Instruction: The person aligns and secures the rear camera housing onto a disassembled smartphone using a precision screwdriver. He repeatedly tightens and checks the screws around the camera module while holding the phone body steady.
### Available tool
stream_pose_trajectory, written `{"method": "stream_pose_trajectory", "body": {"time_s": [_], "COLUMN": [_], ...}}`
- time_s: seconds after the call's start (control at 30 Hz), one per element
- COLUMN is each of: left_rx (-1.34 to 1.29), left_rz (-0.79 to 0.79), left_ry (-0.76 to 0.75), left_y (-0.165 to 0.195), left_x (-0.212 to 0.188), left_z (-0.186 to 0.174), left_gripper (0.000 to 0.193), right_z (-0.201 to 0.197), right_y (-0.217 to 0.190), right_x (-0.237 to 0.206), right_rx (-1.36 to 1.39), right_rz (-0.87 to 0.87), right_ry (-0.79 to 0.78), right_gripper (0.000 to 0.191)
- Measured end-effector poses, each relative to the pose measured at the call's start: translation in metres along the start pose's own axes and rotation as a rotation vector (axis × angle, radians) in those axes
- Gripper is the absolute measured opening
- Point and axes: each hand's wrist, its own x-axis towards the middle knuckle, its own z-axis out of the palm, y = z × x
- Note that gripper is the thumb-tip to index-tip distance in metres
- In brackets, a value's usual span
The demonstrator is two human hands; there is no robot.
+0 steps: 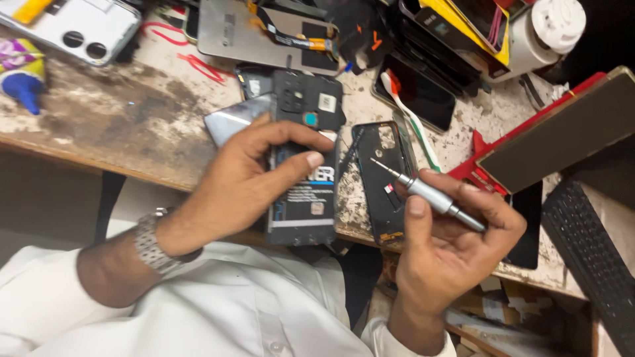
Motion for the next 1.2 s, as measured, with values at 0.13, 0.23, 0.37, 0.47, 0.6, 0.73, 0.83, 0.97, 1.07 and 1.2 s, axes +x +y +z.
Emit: {"method": "stream_pose_trajectory", "body": {"time_s": [0.13, 0.23, 0.37, 0.47, 0.6, 0.73, 0.83, 0.97, 1.07, 1.2], "left_rx": [-0.033, 0.018, -0.01, -0.031, -0.046, -0.047, -0.008, -0.006, -0.004, 0.02], "left_rz": [-0.014, -0.022, -0.034, -0.059, -0.055, -0.053, -0.003, -0.021, -0.03, -0.002], "left_ry": [-0.017, -0.037, -0.046, -0.042, -0.034, -0.031, -0.022, -0.035, -0.037, -0.024], "left_y": [0.0, 0.0, 0.001, 0.001, 0.0, -0.002, -0.002, -0.001, 0.0, 0.0], "left_x": [0.0, -0.002, -0.002, -0.001, 0.0, 0.0, -0.001, -0.001, -0.001, -0.001], "left_z": [0.006, 0.007, 0.01, 0.013, 0.014, 0.013, 0.012, 0.01, 0.009, 0.009], "left_gripper": [0.02, 0.024, 0.024, 0.021, 0.017, 0.016, 0.015, 0.015, 0.015, 0.014], "right_z": [0.012, 0.016, 0.018, 0.02, 0.021, 0.021, 0.021, 0.022, 0.022, 0.022], "right_y": [-0.01, -0.013, -0.013, -0.011, -0.01, -0.01, -0.01, -0.011, -0.013, -0.014], "right_x": [-0.005, -0.008, -0.011, -0.011, -0.011, -0.011, -0.01, -0.009, -0.01, -0.011], "right_rx": [-0.013, -0.006, -0.011, -0.001, 0.003, 0.01, 0.024, 0.016, -0.002, 0.01], "right_rz": [-0.006, 0.0, 0.005, -0.009, -0.016, -0.008, -0.011, -0.028, -0.026, -0.044], "right_ry": [-0.033, -0.046, -0.064, -0.075, -0.085, -0.093, -0.109, -0.135, -0.127, -0.124], "right_gripper": [0.041, 0.041, 0.041, 0.041, 0.041, 0.041, 0.04, 0.041, 0.04, 0.04]}}
